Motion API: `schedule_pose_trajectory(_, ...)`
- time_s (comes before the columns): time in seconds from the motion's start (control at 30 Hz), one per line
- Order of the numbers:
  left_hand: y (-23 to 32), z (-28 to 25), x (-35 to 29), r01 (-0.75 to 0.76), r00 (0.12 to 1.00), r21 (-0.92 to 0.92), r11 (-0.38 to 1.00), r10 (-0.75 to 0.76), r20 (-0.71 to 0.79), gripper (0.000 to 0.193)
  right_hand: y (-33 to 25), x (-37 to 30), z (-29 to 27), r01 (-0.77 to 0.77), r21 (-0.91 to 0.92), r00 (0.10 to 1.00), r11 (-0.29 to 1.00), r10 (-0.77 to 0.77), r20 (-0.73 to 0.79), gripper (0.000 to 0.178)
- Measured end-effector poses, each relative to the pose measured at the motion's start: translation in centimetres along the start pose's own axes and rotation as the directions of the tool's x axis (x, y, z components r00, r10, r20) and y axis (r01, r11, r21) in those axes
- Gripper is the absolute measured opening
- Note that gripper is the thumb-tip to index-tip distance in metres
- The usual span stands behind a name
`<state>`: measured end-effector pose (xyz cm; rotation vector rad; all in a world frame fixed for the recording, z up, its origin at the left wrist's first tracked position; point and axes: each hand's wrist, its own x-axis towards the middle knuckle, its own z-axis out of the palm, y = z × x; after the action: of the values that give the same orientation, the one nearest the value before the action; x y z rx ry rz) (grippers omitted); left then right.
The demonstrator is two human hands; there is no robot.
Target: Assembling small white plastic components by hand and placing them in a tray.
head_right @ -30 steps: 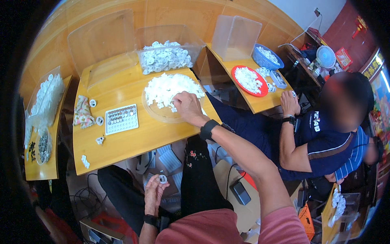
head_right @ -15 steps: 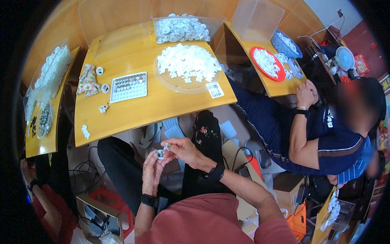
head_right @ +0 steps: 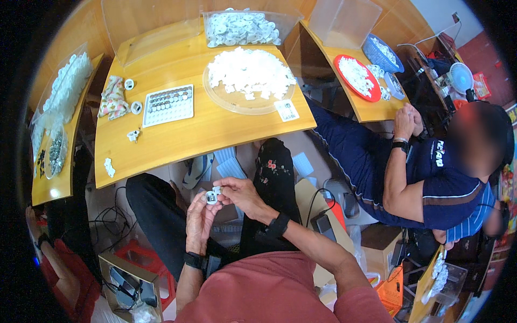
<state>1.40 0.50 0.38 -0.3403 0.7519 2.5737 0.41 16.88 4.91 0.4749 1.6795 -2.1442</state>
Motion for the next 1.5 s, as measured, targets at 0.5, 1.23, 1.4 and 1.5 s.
schedule_pose_trajectory(0.5, -0.2, -0.2, 0.3, 0.002, 1.000, 0.004, 1.000, -0.002, -0.009, 0.021, -0.5, -0.1, 0.7, 0.167, -0.153, 0.986, 0.974, -0.163, 0.035, 0.015)
schedule_pose_trajectory(1.23, -0.1, 0.5, 0.3, 0.001, 1.000, 0.054, 0.999, 0.000, -0.028, 0.021, -0.2, 0.3, 0.0, 0.028, -0.027, 0.997, 0.999, -0.026, 0.072, 0.018)
schedule_pose_trajectory(1.4, -0.1, 0.4, 0.4, 0.010, 1.000, 0.027, 1.000, -0.009, -0.030, 0.021, -0.5, 0.4, -0.2, 0.033, -0.011, 0.996, 0.999, -0.032, 0.085, 0.019)
schedule_pose_trajectory(1.5, -0.1, 0.5, 0.4, 0.018, 0.999, 0.024, 1.000, -0.017, -0.041, 0.021, -0.5, 0.5, -0.4, 0.036, -0.002, 0.996, 0.999, -0.036, 0.085, 0.019)
